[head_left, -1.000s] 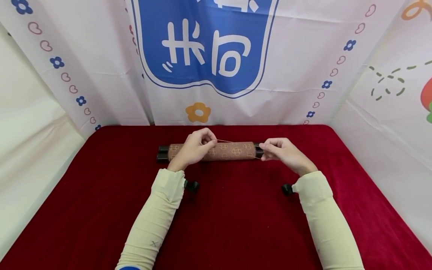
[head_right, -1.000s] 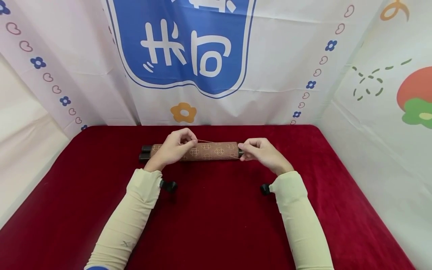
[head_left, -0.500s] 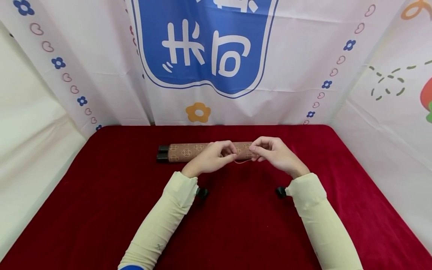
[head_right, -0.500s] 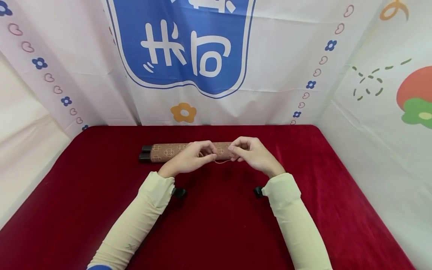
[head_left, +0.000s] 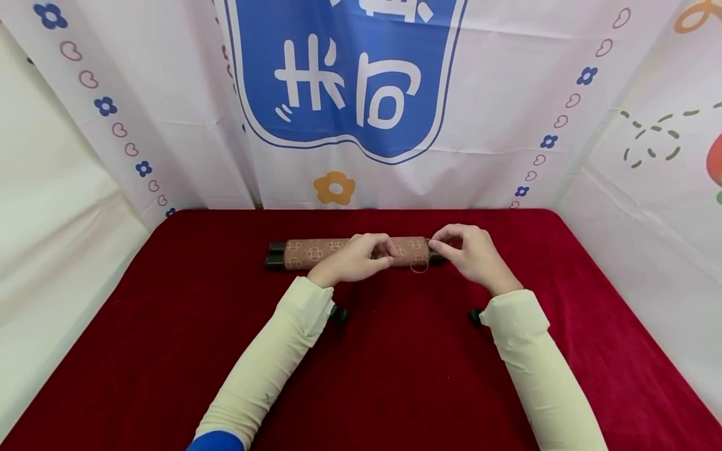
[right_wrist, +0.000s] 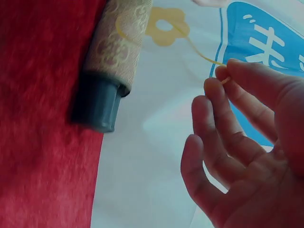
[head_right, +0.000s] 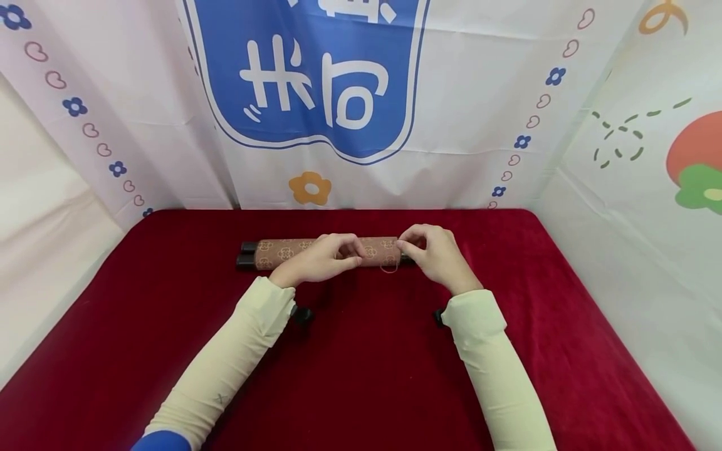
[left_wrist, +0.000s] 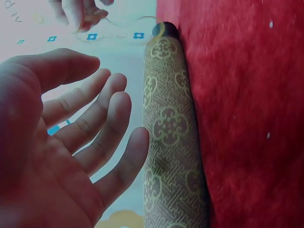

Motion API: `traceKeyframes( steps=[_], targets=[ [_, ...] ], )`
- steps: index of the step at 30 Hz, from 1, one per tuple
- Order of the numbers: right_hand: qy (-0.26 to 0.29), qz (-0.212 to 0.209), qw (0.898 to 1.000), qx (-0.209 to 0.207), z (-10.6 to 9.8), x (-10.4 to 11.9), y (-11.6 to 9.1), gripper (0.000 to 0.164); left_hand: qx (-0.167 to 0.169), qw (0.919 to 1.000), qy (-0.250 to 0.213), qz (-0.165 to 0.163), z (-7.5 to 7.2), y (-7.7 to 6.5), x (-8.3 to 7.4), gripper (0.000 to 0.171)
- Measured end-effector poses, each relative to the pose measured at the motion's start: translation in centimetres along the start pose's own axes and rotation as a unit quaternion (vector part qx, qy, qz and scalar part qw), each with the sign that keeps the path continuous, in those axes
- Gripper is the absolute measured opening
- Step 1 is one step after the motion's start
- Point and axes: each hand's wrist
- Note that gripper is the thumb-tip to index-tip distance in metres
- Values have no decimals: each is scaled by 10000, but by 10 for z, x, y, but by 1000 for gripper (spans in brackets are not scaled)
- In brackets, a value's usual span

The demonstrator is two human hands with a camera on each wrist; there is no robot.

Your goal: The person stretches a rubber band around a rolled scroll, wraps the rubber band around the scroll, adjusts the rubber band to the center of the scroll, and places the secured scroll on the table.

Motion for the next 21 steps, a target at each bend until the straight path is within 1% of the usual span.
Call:
traceKeyframes(
  steps=[3, 7, 9, 11, 13, 15, 19, 21],
  targets=[
    [-217, 50, 9997, -57, -1, -1, -1, 14, -44, 9998, 168, -29, -3, 4, 1, 13],
    [-334, 213, 9992, -22, -3, -2, -2, 13, -69, 9987, 499, -83, -3, 11, 2, 17],
    [-348, 286, 9990, 15, -4, -2, -2, 13, -38, 9972, 743, -104, -2, 14, 3, 22],
    [-357, 323, 9988, 26, -5, -2, -3, 13, 36, 9940, 1087, -131, -1, 17, 3, 28],
    [-337, 342, 9988, 45, -6, -3, -3, 13, 140, 9889, 1464, -197, -1, 20, 2, 35],
    [-325, 368, 9988, 47, -7, -3, -3, 13, 296, 9823, 1819, -333, -1, 23, 0, 43],
    [-308, 373, 9988, 44, -9, -2, -4, 12, 713, 9664, 2353, -751, 0, 29, -6, 60],
    [-282, 381, 9989, 51, -10, -2, -4, 11, 891, 9595, 2518, -897, 1, 32, -8, 67]
  ],
)
Point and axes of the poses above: each hand's wrist, its own y-axis towards the middle knuckle, its own z-axis out of the palm, x = y × z
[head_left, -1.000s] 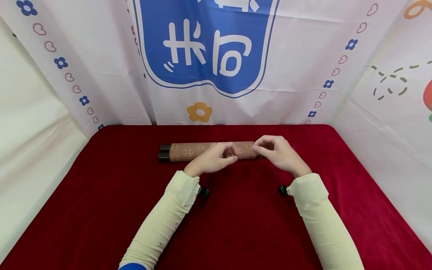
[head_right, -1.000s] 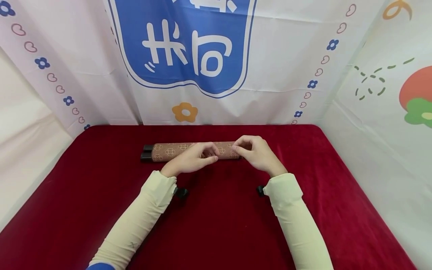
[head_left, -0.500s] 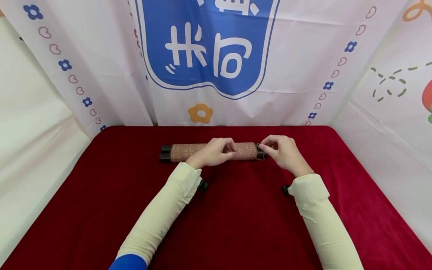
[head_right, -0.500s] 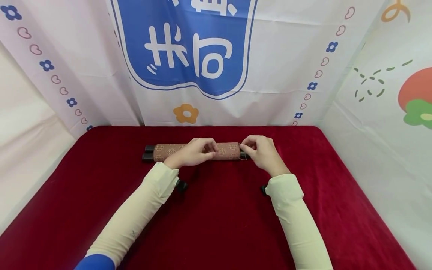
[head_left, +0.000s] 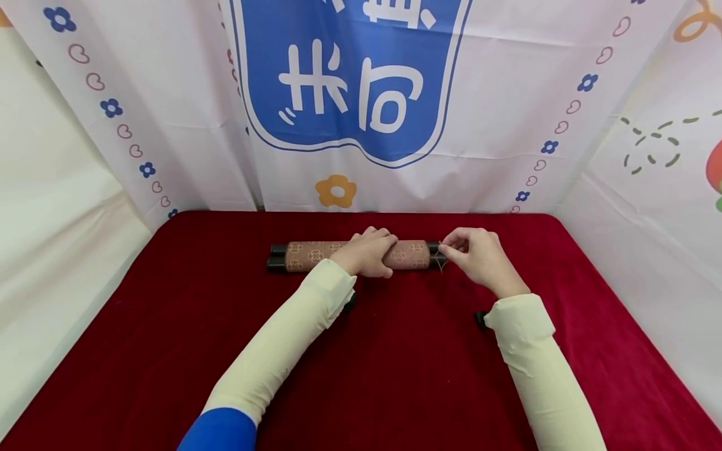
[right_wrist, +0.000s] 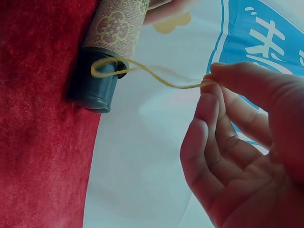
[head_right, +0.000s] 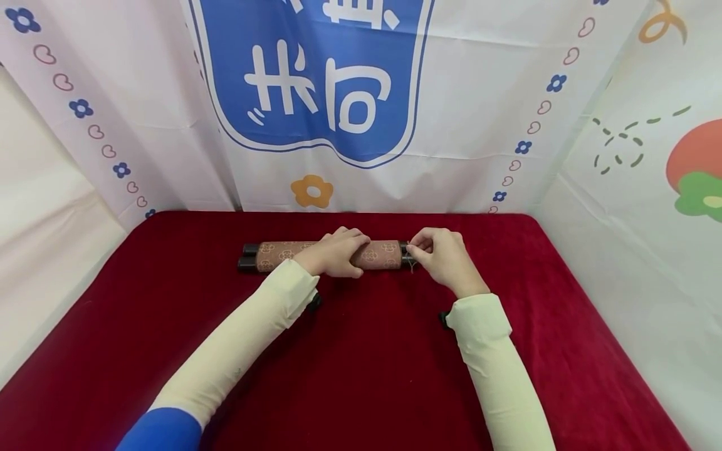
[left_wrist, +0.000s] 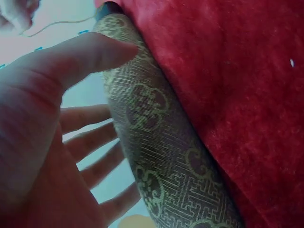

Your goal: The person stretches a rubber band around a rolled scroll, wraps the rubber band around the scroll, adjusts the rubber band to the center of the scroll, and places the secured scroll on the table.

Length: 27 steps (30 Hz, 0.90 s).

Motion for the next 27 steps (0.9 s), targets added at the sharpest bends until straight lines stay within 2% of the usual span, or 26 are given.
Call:
traceKeyframes(
  steps=[4, 15, 22, 27],
  targets=[
    [39, 10, 10000, 6, -1, 0, 0, 10, 116, 9997, 209, -99, 1, 9, -3, 71],
    [139, 46, 9998, 126, -5, -1, -1, 10, 215, 9992, 261, -215, 6, 35, -13, 80],
    [237, 34, 9997, 111, -6, -2, 0, 9, 147, 9993, 269, -226, 9, 49, -20, 85],
    [259, 114, 9995, 138, -5, -4, 0, 9, 284, 9987, 332, -268, 12, 58, -22, 90]
  ],
)
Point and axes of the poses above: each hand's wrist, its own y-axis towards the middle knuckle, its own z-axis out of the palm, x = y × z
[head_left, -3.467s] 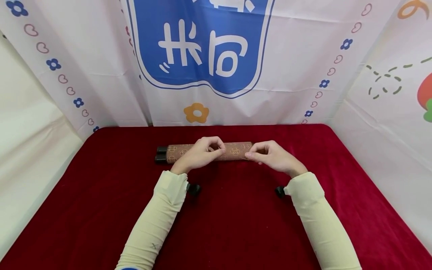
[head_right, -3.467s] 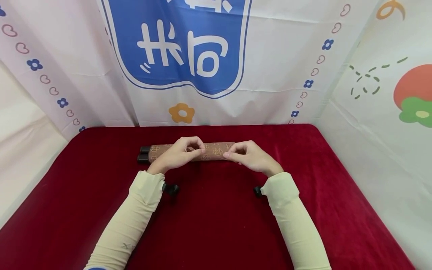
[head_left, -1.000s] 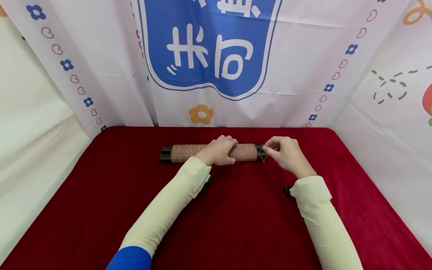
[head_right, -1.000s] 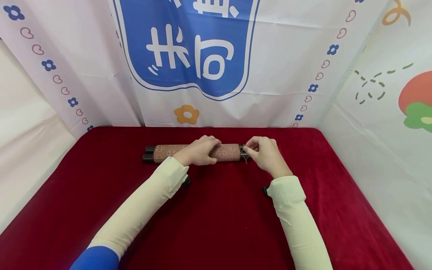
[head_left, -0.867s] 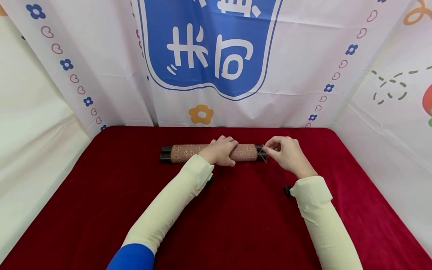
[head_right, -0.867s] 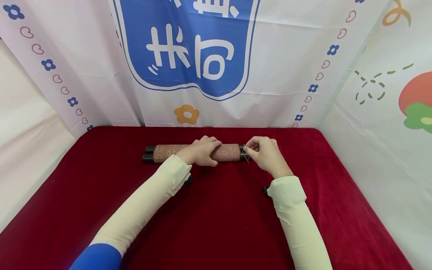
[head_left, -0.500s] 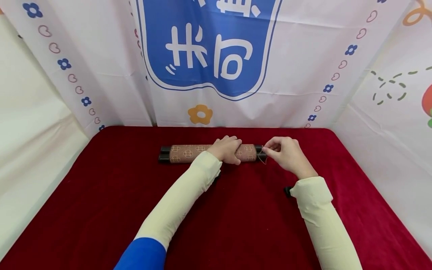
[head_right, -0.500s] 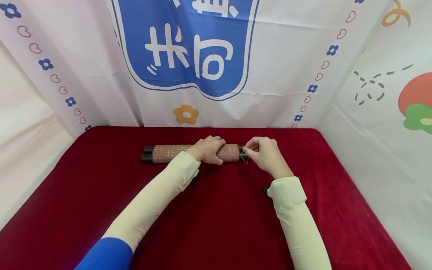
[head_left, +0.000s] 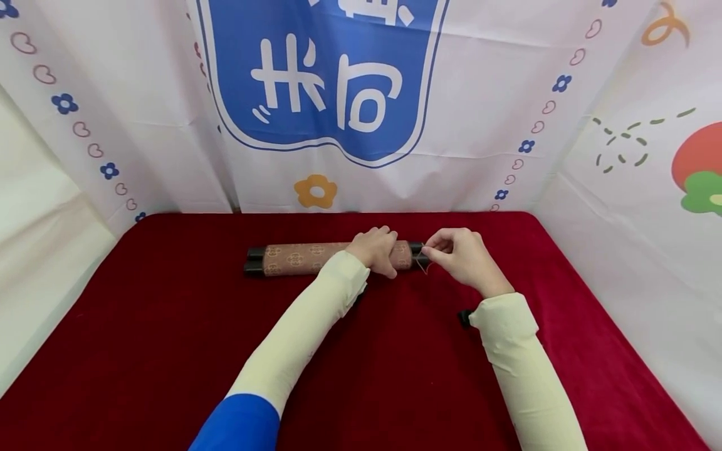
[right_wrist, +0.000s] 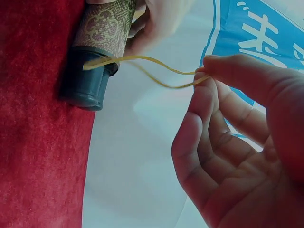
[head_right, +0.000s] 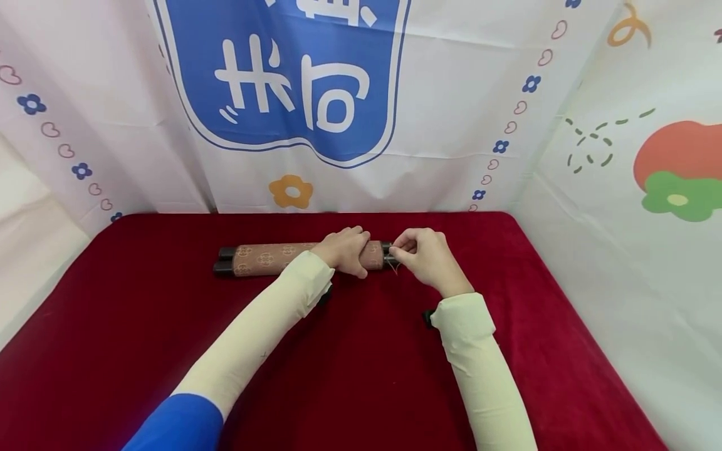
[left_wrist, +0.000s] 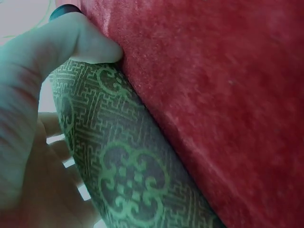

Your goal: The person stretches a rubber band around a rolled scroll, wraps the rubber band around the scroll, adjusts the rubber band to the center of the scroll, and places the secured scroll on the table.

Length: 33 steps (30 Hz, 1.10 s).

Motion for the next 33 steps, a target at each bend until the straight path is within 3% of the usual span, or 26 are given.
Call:
traceKeyframes(
  steps=[5, 13, 19, 29, 33],
  targets=[
    [-41, 102, 9999, -81, -3, -3, 0, 9, -158, 9997, 110, -150, 4, 7, -4, 85],
    [25, 260, 9997, -25, -4, -8, 0, 10, -507, 9960, 216, -706, 15, 16, -16, 50],
    [-70, 299, 9995, -102, -8, -12, 0, 10, -510, 9953, 143, -806, 18, 31, -13, 35],
    [-114, 327, 9994, -62, -8, -8, 0, 11, -826, 9953, 84, -491, 8, 21, -5, 6],
    [-154, 339, 9993, -59, -9, -8, -1, 12, -799, 9950, 21, -604, 2, 15, -1, 7]
  ],
)
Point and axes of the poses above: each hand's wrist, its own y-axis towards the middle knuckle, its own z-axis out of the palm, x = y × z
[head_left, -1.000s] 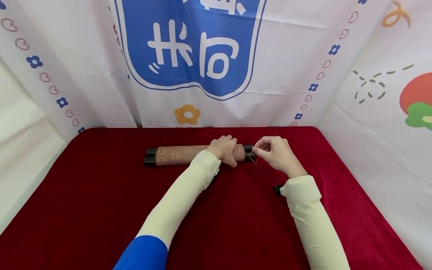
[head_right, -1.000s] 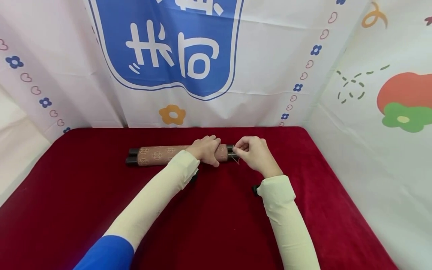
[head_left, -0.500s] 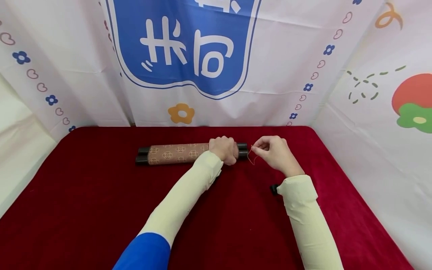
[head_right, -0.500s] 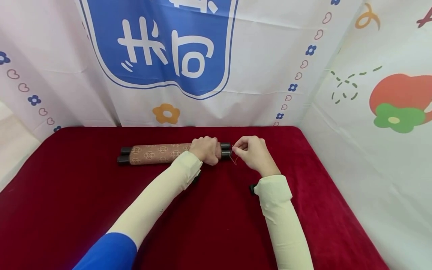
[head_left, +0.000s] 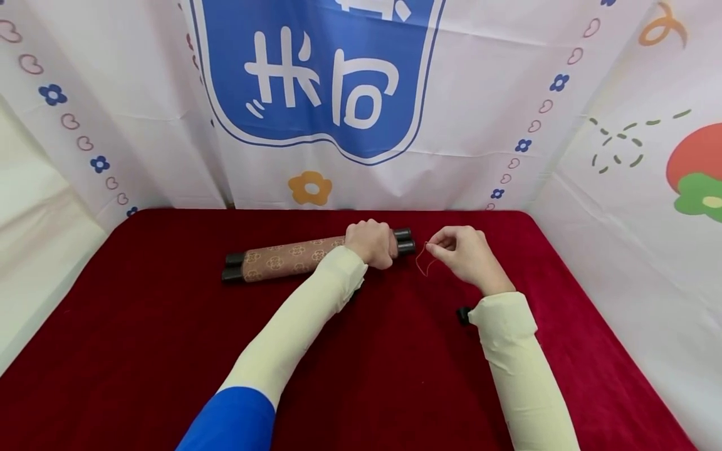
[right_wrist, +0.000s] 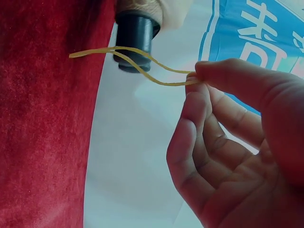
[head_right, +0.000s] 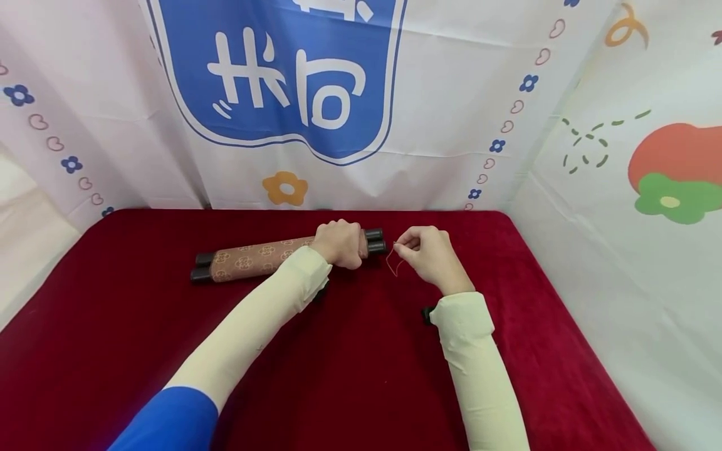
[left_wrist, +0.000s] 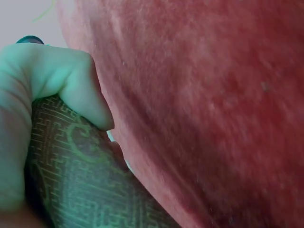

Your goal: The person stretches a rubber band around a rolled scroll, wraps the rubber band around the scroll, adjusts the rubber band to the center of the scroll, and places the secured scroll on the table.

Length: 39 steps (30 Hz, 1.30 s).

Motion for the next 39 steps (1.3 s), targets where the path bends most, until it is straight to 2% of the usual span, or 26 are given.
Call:
traceKeyframes(
  steps=[4, 8, 12, 16, 20, 24, 29, 39],
  targets=[
    [-21, -7, 10000, 20, 0, 0, -1, 12, 79, 9998, -45, -159, -6, -5, 7, 17],
    [-16, -32, 10000, 64, 1, 0, -2, 14, 201, 9996, -111, -186, -9, -11, 13, 15],
    [-6, -106, 9999, 129, 4, 1, 0, 15, 319, 9992, -207, -87, -12, -20, 19, 5],
    [15, -127, 9996, 249, 8, 3, 1, 15, 384, 9984, -397, 90, -15, -34, 22, 15],
    [26, -58, 9993, 366, 11, 6, 0, 17, 339, 9979, -493, 244, -17, -49, 21, 20],
    [6, -15, 9990, 450, 13, 10, 0, 17, 227, 9986, -354, 322, -17, -62, 17, 7],
    [-25, -57, 9987, 511, 16, 11, 1, 16, 214, 9988, -197, 397, -15, -73, 12, 28],
    [18, -320, 9970, 700, 22, 15, 1, 12, 271, 9978, 47, 599, -9, -90, 5, 39]
  ],
)
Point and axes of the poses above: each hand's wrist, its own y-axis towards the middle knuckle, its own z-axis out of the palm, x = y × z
